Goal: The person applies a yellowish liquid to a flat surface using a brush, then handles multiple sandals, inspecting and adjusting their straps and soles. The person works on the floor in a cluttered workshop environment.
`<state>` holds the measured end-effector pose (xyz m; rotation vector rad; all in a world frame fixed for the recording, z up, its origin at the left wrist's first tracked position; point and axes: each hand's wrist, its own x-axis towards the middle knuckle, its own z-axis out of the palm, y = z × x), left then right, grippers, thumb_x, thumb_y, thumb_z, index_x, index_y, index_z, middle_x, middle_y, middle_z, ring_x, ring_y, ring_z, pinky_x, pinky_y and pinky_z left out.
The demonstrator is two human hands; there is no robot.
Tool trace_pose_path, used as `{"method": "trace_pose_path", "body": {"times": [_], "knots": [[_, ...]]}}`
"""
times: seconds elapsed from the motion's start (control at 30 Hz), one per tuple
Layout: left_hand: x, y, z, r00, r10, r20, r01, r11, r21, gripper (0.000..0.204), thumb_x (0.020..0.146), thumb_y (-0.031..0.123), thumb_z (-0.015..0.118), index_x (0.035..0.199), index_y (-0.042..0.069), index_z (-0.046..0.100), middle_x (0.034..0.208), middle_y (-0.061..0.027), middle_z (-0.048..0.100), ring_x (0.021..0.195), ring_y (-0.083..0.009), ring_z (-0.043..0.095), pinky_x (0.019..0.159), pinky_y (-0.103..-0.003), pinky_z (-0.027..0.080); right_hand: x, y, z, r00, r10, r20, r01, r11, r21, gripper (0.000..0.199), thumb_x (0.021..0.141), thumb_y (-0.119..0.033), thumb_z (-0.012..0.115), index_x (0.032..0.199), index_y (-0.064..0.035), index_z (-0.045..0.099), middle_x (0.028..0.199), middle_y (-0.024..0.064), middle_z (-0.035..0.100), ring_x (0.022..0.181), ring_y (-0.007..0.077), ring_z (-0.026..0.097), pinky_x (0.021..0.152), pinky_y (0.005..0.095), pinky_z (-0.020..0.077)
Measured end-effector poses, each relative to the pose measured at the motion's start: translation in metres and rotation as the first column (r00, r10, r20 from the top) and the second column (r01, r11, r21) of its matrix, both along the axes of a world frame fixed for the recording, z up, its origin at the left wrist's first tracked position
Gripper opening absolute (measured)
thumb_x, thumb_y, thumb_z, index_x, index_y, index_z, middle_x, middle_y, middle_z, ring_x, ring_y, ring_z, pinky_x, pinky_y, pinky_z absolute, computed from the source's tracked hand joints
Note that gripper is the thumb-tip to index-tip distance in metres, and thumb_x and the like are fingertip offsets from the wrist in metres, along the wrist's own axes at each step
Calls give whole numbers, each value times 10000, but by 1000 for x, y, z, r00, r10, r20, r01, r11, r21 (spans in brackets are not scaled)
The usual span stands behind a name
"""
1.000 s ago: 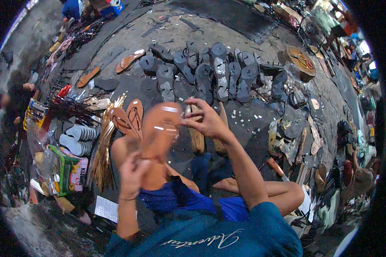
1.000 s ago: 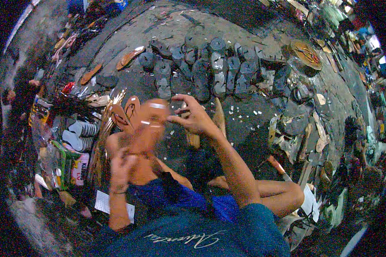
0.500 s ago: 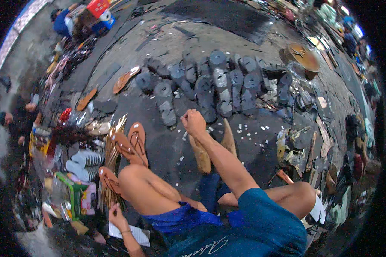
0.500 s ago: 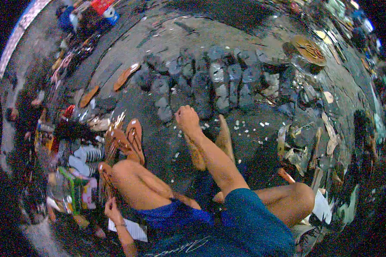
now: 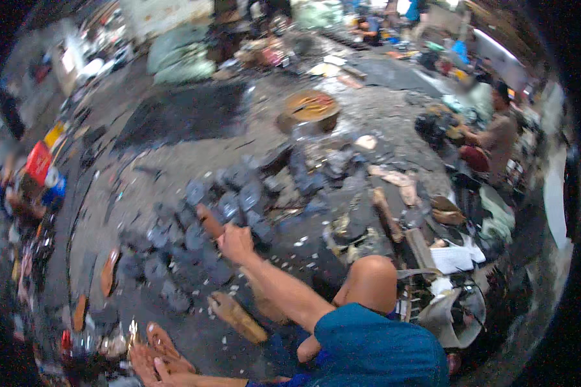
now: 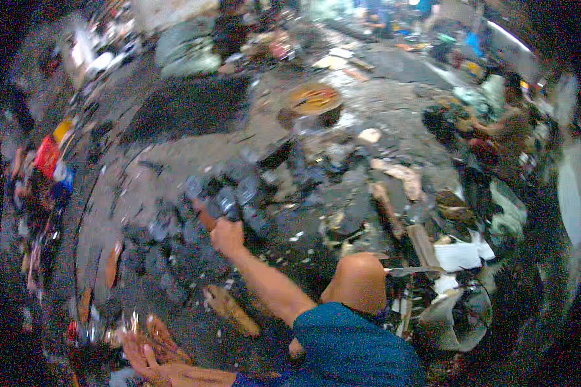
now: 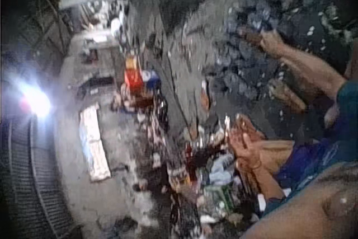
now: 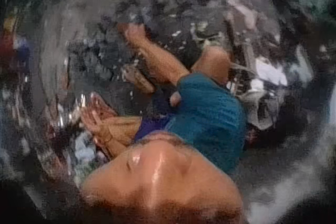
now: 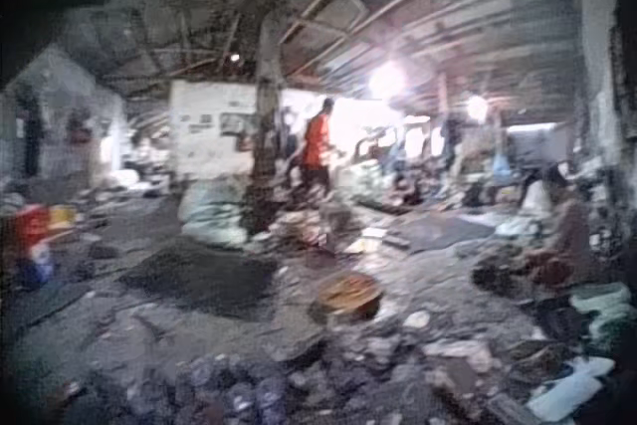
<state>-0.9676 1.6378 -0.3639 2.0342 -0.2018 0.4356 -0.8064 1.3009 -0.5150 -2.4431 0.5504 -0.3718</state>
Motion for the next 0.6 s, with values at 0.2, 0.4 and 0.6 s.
{"method": "trace_pose_path", "body": {"times": [0.2, 0.4, 0.6], "knots": [[14, -45, -63, 947, -164, -278, -5, 853, -523, 582, 781, 129, 671, 1284, -16, 416, 1290, -206, 460, 1150, -283, 494, 979, -395, 395, -160, 47, 56, 699, 529, 481, -712, 448, 541, 267, 887, -119, 514, 1119, -8, 582, 1005, 85, 626, 904, 145, 562, 807, 314, 454], [-94, -87, 1, 806, -341, -484, 197, 925, -325, 414, 807, 98, 646, 1176, -25, 503, 1073, -143, 577, 954, -230, 557, 847, -351, 451, -312, 67, 143, 907, 277, 318, -422, 581, 696, 353, 884, -217, 597, 1148, -1, 508, 1009, 104, 607, 942, 150, 573, 846, 298, 450], [-156, -84, -9, 821, -271, -503, 234, 962, -138, 366, 783, 123, 667, 1099, -22, 552, 940, -103, 619, 785, -187, 574, 735, -338, 474, -342, 87, 122, 872, 353, 341, -479, 759, 441, 251, 807, -185, 668, 961, -10, 576, 889, 128, 627, 839, 259, 635, 738, 331, 506]]}}
